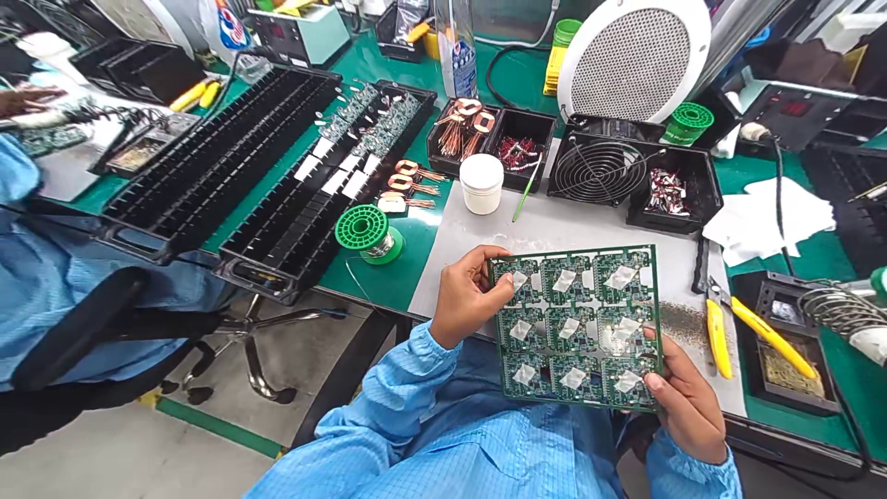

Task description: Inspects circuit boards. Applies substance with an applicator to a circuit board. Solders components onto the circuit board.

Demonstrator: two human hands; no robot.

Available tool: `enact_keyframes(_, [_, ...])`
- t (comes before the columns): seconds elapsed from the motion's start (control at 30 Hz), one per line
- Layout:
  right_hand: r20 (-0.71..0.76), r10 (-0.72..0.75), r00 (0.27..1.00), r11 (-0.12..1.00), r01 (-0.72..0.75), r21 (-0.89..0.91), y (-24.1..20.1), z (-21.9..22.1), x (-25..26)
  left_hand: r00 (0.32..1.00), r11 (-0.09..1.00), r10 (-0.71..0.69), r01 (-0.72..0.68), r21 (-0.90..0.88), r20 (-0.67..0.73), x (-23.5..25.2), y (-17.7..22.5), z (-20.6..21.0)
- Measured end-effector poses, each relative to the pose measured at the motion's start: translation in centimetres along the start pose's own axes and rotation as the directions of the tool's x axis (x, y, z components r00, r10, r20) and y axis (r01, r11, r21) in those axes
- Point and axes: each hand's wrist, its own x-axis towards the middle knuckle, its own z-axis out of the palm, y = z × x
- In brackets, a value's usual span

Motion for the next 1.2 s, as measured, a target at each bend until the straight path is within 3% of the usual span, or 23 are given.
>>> enact_keyframes(0.33, [0.008,-0.004,1.0,1.0,0.004,0.01,0.1,-0.1,-0.1,0.998,0.999,-0.001,0.003,-0.034,0.062,-0.4,-0.4,-0.1])
enact_keyframes(0.47, [0.018,-0.006,1.0,1.0,0.006,0.005,0.1,0.1,-0.1,1.0,1.0,-0.012,0.012,-0.012,0.0,-0.3,-0.3,0.4])
enact_keyframes(0.63, [0.019,-0.011,1.0,1.0,0.011,0.017,0.1,0.0,0.0,0.995,0.992,0.088,-0.084,0.099,-0.042,0.1,-0.6,0.6])
enact_keyframes(0.77, [0.018,-0.012,1.0,1.0,0.011,0.024,0.1,0.0,-0.1,0.994,1.0,-0.001,0.0,0.004,0.11,0.1,-0.3,-0.3])
enact_keyframes(0.93, [0.035,-0.018,0.999,1.0,0.018,-0.007,0.3,-0.1,0.0,0.995,0.998,-0.061,0.062,-0.006,0.073,-0.1,-0.4,0.0])
enact_keyframes(1.2, [0.054,-0.021,0.998,1.0,0.021,0.002,0.2,-0.3,-0.1,0.978,0.948,0.175,-0.197,0.248,0.11,0.6,-1.3,-0.8])
